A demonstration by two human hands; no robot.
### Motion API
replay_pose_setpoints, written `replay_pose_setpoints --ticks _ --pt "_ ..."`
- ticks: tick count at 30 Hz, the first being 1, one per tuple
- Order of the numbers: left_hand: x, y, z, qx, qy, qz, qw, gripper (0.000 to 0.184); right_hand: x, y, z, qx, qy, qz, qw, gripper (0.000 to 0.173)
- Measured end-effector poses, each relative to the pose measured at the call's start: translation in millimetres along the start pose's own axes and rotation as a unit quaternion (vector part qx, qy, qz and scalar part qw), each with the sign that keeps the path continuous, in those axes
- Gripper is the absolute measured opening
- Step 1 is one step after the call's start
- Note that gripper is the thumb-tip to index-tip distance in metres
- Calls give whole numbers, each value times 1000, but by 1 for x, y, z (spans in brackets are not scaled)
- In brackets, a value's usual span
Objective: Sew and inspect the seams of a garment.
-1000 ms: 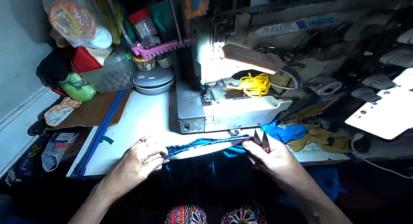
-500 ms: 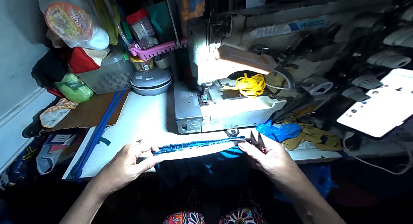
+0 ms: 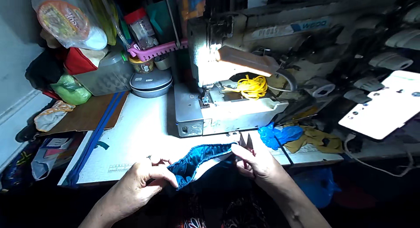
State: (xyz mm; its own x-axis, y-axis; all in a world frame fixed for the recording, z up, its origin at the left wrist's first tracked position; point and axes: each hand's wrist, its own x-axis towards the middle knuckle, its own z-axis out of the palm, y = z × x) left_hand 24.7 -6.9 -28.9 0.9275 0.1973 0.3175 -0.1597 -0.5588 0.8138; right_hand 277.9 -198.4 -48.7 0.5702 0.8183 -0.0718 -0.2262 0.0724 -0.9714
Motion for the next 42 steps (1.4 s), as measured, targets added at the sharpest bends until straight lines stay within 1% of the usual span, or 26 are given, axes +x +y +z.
replay_pose_setpoints --ticks 2,5,6,7,9,10,11,12,13,14,15,16,17,18,19,21,22,25,27,28,29,31,34,35,38,42 --pt "-1 0 5 -10 -22 -1 1000 15 2 4 1 -7 9 -5 1000 20" --pt "1 0 13 -37 -59 -12 997 16 4 6 1 -1 -10 -5 1000 16" --pt "3 -1 15 -35 -65 -12 997 19 4 3 4 7 -19 4 1000 14" --pt "6 -1 19 -14 -55 -21 998 33 3 1 6 17 -32 15 999 12" --pt "12 0 31 51 -3 -79 996 63 -1 -6 14 43 -62 55 996 8" --pt "17 -1 38 62 19 -109 992 68 -2 -8 17 50 -83 68 993 7" --pt "23 -2 42 55 23 -135 989 66 -3 -9 20 57 -99 79 990 7" --pt "28 -2 45 31 22 -151 988 55 -3 -10 22 60 -110 85 988 7" --pt "33 -2 47 -11 26 -162 986 38 -2 -11 24 50 -106 87 989 7" --pt "35 0 48 -72 32 -173 982 25 -1 -12 22 19 -99 81 992 5" --pt "37 4 47 -138 46 -184 972 19 0 -11 19 -37 -87 66 993 4" --pt "38 8 45 -202 68 -191 958 16 1 -10 14 -123 -78 45 988 10" --pt "37 12 42 -262 89 -196 941 18 2 -7 8 -216 -77 22 973 20" --pt "36 15 40 -310 114 -201 922 19 3 -2 4 -286 -82 0 955 26" --pt "35 17 39 -349 136 -204 904 21 3 6 0 -328 -88 -24 940 27" --pt "31 18 36 -393 182 -211 876 23 1 17 -4 -342 -82 -32 936 33" --pt "29 16 34 -398 205 -209 869 25 -1 20 -6 -323 -77 -17 943 32" --pt "22 7 31 -401 257 -191 858 26 -5 13 -7 -189 -63 45 979 15" --pt "18 3 33 -415 276 -187 847 24 -8 5 -5 -110 -62 60 990 8" --pt "17 2 34 -420 276 -186 844 24 -9 1 -3 -98 -56 57 992 7" --pt "17 2 35 -417 272 -184 847 25 -10 -5 -1 -103 -45 56 992 7" --pt "17 3 36 -383 271 -170 867 25 -13 -18 3 -133 -28 48 990 7" --pt "17 1 35 -332 273 -139 892 23 -14 -10 1 -122 -9 -62 990 11" --pt "17 3 36 -319 275 -134 897 22 -15 -10 1 -116 -5 -80 990 12" --pt "25 21 43 -276 308 -144 899 23 -18 -15 5 -115 13 -80 990 11" --pt "15 10 33 -251 269 -100 924 22 -14 -14 4 -149 53 -94 983 14"
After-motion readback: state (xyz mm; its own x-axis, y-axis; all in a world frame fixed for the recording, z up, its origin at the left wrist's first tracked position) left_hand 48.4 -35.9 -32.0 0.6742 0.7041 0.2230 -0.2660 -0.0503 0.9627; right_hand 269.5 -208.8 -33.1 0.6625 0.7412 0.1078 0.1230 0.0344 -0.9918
